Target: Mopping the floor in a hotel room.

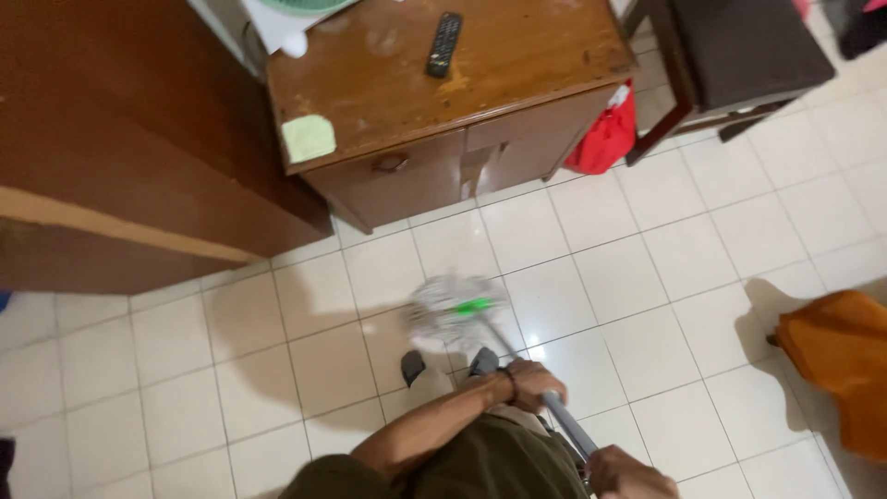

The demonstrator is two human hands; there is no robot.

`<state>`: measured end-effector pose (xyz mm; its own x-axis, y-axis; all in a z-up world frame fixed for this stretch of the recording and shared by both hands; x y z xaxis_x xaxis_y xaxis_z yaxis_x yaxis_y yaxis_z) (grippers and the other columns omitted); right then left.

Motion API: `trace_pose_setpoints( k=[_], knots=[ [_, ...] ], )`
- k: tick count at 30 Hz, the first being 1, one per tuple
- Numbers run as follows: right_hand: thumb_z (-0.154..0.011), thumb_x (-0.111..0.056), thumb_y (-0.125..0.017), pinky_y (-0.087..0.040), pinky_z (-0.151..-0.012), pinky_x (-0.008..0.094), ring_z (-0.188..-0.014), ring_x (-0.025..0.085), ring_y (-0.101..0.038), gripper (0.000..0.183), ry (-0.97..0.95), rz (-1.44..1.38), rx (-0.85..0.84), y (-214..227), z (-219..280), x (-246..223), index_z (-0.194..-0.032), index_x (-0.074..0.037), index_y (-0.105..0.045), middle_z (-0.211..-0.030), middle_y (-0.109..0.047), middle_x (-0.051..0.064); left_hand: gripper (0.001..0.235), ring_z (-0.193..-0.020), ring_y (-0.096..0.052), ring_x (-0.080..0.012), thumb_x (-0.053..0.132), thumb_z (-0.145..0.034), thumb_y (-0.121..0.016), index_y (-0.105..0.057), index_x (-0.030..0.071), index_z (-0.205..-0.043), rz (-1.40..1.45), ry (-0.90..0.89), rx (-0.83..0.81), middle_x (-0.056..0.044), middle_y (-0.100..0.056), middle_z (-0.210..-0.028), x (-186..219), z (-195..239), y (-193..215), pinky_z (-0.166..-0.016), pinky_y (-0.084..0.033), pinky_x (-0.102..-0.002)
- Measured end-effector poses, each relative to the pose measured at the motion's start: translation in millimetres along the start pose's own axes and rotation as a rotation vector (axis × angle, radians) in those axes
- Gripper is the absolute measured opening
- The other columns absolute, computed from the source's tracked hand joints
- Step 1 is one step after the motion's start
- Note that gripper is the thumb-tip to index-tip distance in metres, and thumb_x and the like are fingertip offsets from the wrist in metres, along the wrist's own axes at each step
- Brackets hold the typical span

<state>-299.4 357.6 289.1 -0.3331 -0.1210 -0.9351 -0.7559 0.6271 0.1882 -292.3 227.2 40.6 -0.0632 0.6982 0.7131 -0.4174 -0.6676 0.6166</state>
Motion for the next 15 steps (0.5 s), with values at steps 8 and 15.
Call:
trace_pose_setpoints(
  k=[8,15],
  knots=[
    [-0.088,-0.028,-0.077,-0.041,-0.046,0.035,-0.044,0.018,-0.049,0.054,0.267,0.01,-0.024,-32.6,-31.5,-14.6,-0.054,-0.009,-0.04,-0.048,-0.044,0.002,0.02,-0.098,-0.068,-0.0316,0.011,-0.085,-0.071,-0.074,0.016,-0.104,0.163,-0.289,0.371,-0.011,-0.074,-0.1,-20.4,-86.2,7.8,-0.088,-0.057,-0.044],
    [-0.09,-0.023,-0.075,-0.045,-0.046,0.035,-0.044,0.015,-0.052,0.05,0.181,-0.446,0.052,0.7,-33.5,36.6,-0.052,-0.008,-0.046,-0.046,-0.047,0.001,0.039,-0.099,-0.072,-0.0278,0.002,-0.079,-0.058,-0.075,0.019,-0.111,0.17,0.234,0.074,-0.008,-0.076,-0.103,-13.6,24.3,80.8,-0.083,-0.057,-0.045]
  ],
)
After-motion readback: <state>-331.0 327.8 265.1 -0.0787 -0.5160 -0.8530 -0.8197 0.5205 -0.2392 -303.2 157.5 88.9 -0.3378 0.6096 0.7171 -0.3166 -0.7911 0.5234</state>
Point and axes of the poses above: each hand's wrist, its own z-axis away from the middle knuckle, its own y-axis out of the back of the hand, x = y × z, the point moved 7 cm from there along -z, towards the middle knuckle
